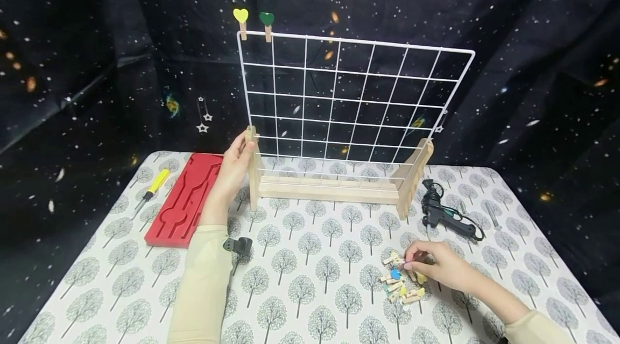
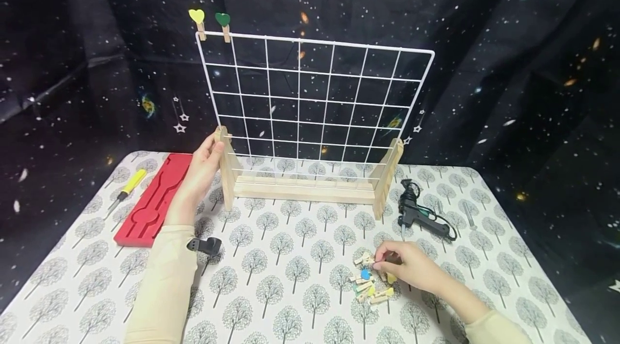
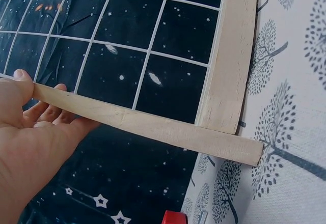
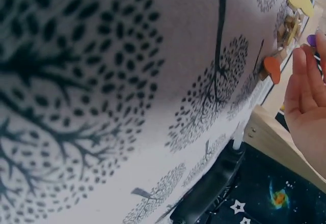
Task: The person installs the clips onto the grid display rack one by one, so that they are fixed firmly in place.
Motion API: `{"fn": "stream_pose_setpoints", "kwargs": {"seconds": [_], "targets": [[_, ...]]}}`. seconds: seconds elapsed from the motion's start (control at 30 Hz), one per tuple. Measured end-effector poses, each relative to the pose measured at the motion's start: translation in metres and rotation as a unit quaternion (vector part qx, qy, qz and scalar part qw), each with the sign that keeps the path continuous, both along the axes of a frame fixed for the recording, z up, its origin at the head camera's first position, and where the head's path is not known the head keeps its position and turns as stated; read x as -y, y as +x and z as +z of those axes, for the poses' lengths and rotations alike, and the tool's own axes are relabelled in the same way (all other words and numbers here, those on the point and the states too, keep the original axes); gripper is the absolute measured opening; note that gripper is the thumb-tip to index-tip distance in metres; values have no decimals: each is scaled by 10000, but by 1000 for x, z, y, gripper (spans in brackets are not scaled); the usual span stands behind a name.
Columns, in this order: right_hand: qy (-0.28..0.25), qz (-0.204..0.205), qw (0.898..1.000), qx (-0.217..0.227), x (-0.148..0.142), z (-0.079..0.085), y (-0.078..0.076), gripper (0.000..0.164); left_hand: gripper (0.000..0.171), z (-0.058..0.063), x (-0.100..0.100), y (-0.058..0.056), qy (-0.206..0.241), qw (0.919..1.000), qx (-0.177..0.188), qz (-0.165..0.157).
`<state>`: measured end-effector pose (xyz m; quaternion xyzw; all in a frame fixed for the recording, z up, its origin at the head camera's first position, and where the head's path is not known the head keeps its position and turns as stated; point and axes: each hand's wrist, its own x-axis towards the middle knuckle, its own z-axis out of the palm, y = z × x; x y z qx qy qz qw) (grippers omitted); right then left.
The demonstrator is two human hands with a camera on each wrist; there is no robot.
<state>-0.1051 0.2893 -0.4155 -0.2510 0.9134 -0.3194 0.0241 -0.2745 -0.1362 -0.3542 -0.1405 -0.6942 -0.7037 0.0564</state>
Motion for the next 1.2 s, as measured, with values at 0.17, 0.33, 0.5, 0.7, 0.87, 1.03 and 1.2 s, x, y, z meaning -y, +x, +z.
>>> {"fn": "stream_pose_setpoints", "kwargs": {"seconds": [0.17,0.33,0.5,0.7,0.87,1.03,1.2], "targets": [[-64,-66,10000,25,1,5,1,6,48,7,-3,6,-104,9999,21,28],[-513,-450,9952,698,13,20,3,11,47,8,-1,7,-80,10000,-9,25],[-642,-450,9951,601,28,38,-1,20,49,1,1,1,28,10000,-24,8],[-1236,39,9917,352,46,46,-24,20,53,-11,1,-9,29,9999,-89,56],[-1626,54,9849,594,71,72,-51,26,52,-12,0,-10,-50,9999,-70,66],[-1773,260,9836,193,106,125,-78,31,53,-12,-1,-10,-94,9999,-80,44],[-1929,-140,9811,-52,138,194,-96,34,53,-9,-1,-10,-34,9999,-68,99]]}}
